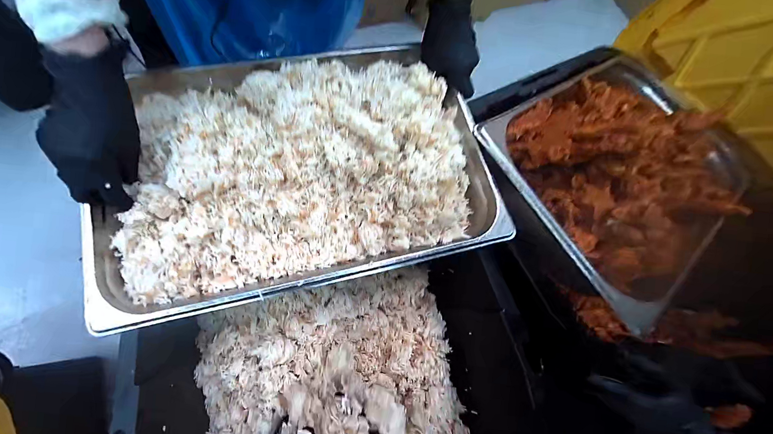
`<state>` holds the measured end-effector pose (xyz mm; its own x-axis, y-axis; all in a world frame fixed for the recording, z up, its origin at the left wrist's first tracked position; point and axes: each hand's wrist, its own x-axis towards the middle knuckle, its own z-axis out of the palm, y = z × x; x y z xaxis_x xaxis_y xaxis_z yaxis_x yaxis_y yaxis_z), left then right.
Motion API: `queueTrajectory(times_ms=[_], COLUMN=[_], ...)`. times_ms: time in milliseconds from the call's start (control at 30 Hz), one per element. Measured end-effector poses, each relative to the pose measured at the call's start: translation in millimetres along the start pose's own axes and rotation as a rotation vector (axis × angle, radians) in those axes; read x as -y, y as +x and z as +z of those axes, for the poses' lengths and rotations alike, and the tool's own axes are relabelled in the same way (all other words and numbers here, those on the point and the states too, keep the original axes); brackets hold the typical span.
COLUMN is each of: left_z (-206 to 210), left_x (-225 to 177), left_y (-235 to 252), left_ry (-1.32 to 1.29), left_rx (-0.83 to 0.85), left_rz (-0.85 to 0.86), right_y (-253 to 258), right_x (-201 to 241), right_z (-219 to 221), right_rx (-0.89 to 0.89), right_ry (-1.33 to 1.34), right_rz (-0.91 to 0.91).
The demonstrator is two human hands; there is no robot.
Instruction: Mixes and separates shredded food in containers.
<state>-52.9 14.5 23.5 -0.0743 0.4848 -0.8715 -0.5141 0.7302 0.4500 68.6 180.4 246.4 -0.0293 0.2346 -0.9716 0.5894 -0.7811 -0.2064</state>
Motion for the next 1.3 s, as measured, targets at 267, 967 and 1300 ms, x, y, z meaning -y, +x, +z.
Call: queueTrajectory(times_ms=[267, 967, 1300], left_z=[49, -61, -65], left_x=[-123, -35, 54], left_y=[-54, 125, 32], left_ry=[-0.173, 1.073, 0.358], left_rx=[0.311, -0.201, -0.167], left_rz=[0.334, 0.278, -0.226], right_y=[99, 299, 250], right_x=[-61, -81, -193], right_z=[-4, 39, 68], right_rx=[0.187, -0.306, 0.179], right_ry=[0.847, -0.355, 0.037], right_rz=[-0.827, -0.392, -0.016])
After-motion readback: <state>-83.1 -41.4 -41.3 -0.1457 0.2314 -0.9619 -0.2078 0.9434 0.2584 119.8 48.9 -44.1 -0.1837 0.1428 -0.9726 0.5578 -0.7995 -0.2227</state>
